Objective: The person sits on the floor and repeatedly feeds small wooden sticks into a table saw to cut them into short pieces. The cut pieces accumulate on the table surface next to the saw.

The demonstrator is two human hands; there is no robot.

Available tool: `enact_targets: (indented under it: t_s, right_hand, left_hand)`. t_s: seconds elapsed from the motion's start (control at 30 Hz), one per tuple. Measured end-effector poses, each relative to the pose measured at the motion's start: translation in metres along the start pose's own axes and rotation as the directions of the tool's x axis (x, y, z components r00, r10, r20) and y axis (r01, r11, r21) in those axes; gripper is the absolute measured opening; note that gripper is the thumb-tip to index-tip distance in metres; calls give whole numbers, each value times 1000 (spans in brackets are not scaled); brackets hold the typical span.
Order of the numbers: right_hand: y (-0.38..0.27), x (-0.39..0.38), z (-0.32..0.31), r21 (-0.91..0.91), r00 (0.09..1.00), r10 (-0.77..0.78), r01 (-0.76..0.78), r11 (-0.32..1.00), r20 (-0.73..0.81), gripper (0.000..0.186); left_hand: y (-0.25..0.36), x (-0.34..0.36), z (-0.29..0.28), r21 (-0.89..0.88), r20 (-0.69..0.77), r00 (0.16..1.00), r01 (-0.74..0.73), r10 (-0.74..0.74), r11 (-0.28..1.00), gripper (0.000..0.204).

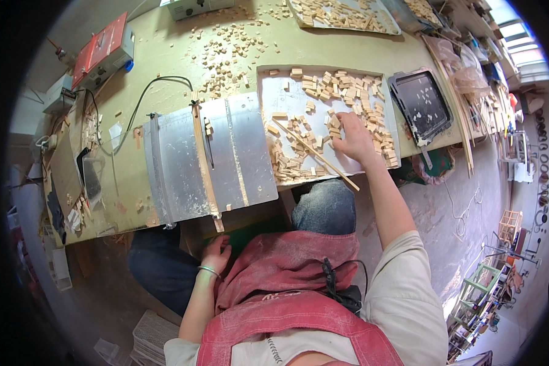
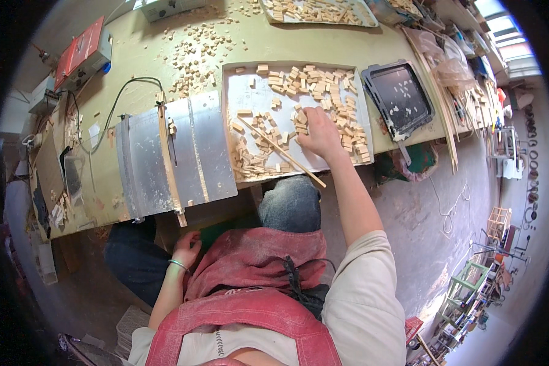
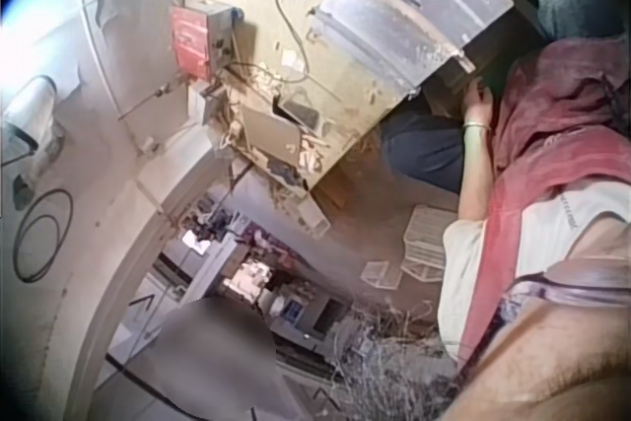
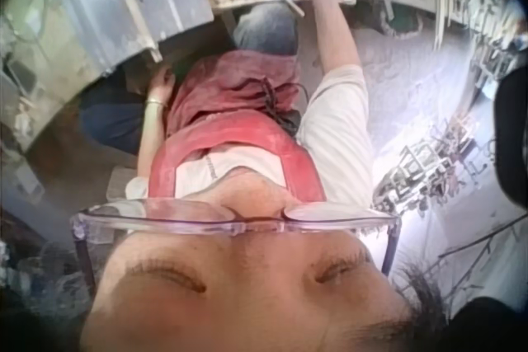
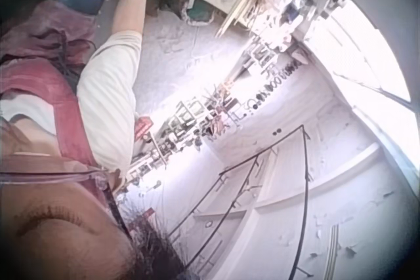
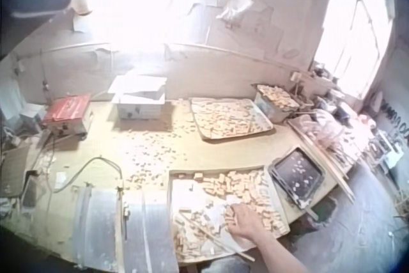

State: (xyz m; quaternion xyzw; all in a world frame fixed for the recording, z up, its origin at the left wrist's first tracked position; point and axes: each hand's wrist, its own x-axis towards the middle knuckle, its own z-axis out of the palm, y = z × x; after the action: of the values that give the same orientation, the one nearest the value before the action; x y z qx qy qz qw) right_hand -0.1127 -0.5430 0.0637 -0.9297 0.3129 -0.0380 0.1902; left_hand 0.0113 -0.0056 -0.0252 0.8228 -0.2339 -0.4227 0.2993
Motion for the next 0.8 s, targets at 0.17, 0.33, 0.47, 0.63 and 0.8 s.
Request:
enact_targets:
  t_s: [0.17, 0.33, 0.47, 0.63, 0.8]
  right_hand:
    - [4, -7, 7, 123, 998, 18, -10, 992, -66, 60]
    - [-5, -8, -3, 113, 985, -114, 128, 985, -126, 46]
    - [-6, -7, 1, 174, 992, -116, 121, 977, -40, 44]
    - [1, -9, 2, 92, 985, -104, 117, 989, -136, 58]
    - [7, -5, 8, 75, 998, -21, 25, 997, -54, 62]
  left_hand:
    - [0, 0, 0, 11, 14, 1000, 8, -8, 1000, 36]
    - [-7, 1, 2, 26, 16, 1000, 8, -8, 1000, 36]
    - [-8, 1, 3, 31, 22, 1000, 16, -16, 999, 37]
    - [-9, 1, 3, 37, 18, 1000, -5, 5, 999, 37]
    - [-8, 1, 3, 39, 37, 999, 15, -17, 999, 38]
